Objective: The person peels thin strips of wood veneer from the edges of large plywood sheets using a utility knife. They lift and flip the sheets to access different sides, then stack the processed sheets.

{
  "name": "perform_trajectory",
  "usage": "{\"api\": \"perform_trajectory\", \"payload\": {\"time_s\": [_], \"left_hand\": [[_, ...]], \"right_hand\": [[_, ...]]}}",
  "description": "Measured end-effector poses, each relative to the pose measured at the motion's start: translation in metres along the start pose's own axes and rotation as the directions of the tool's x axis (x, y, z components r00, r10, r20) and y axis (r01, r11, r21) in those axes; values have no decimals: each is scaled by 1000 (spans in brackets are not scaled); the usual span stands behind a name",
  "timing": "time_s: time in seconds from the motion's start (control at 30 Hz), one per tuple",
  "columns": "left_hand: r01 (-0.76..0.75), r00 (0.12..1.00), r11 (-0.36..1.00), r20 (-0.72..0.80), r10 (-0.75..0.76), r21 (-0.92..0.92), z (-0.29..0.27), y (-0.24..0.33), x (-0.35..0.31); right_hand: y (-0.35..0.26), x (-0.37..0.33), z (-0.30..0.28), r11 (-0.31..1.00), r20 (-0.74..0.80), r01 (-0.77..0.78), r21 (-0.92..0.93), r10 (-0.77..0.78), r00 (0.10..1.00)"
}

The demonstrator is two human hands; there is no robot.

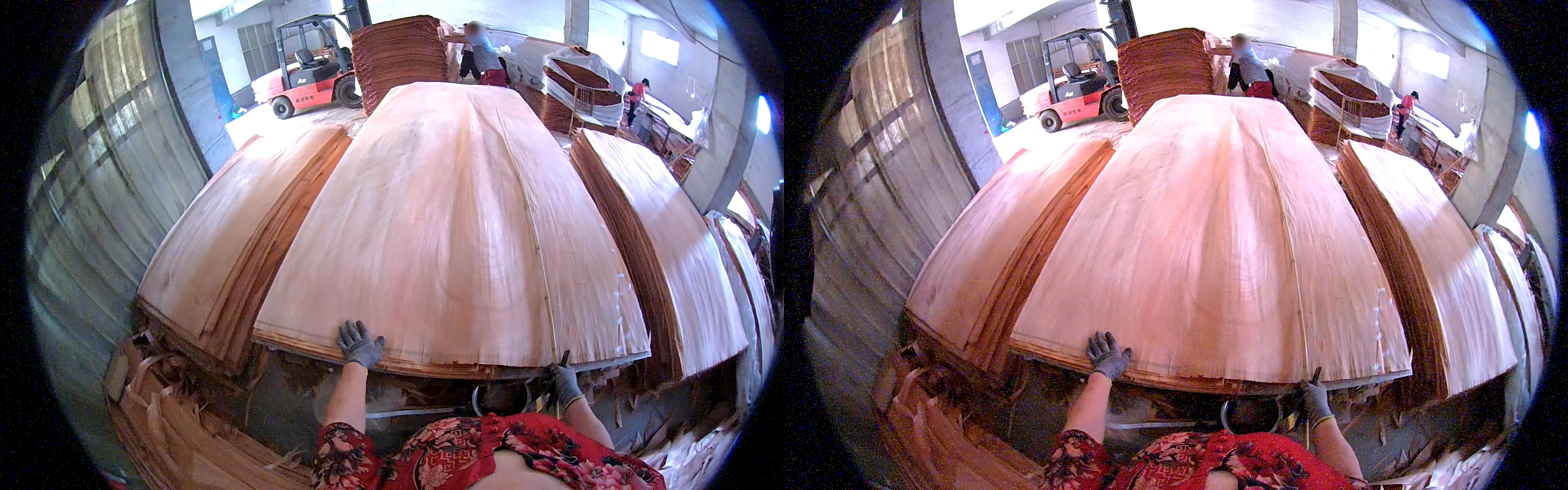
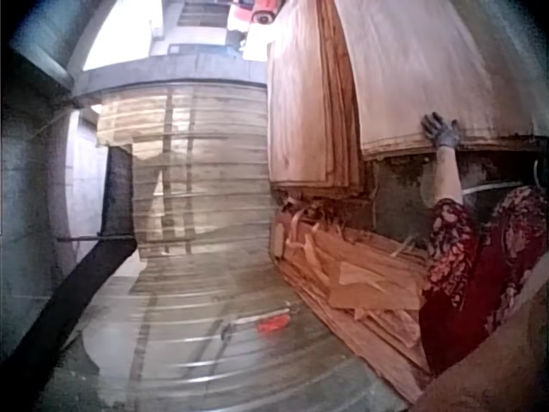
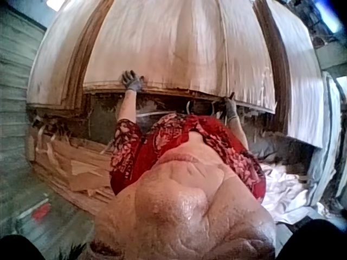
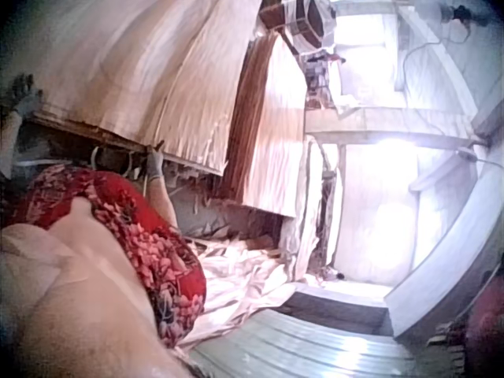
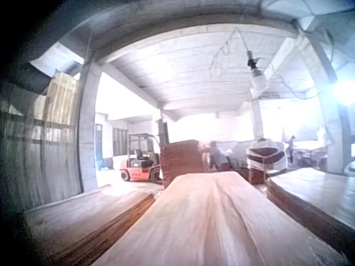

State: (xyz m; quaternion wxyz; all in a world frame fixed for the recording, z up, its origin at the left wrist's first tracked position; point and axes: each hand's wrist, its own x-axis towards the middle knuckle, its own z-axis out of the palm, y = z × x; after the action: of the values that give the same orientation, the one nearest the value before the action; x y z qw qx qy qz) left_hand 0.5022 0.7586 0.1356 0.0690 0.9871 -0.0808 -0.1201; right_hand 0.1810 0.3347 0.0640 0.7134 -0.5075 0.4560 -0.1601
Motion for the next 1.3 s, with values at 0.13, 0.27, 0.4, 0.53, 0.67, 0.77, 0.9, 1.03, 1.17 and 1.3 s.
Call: {"api": "perform_trajectory", "payload": {"time_s": [0.13,0.27,0.4,0.53,0.67,0.77,0.9,1.03,1.17,1.3], "left_hand": [[28,998,1000,49,-28,1,-7,6,-3],[36,998,999,51,-37,10,-7,5,-4],[34,998,999,44,-35,18,-7,6,-4],[33,999,999,36,-34,6,-7,4,-6],[27,999,999,27,-26,-19,-7,4,-5],[26,999,999,19,-26,-20,-6,4,-5],[24,1000,1000,3,-24,-7,-1,3,-3],[9,1000,1000,8,-9,9,-1,0,0],[12,1000,1000,24,-13,23,-5,5,-1],[11,1000,1000,20,-12,16,-4,7,-2]], "right_hand": [[6,9,-8,1000,22,-15,-25,15,1000],[12,14,-8,1000,10,21,3,-21,1000],[15,19,-11,1000,9,18,-15,-18,1000],[13,18,-11,997,-3,8,-76,-8,1000],[8,11,-9,997,-1,24,-71,-24,1000],[3,5,-4,996,-36,32,-78,-35,999],[-2,-6,1,999,-26,29,-35,-30,999],[-9,-13,7,998,-30,19,-66,-21,999],[-9,-12,3,996,-36,14,-91,-17,999],[-8,-10,1,1000,3,10,-27,-10,1000]]}}
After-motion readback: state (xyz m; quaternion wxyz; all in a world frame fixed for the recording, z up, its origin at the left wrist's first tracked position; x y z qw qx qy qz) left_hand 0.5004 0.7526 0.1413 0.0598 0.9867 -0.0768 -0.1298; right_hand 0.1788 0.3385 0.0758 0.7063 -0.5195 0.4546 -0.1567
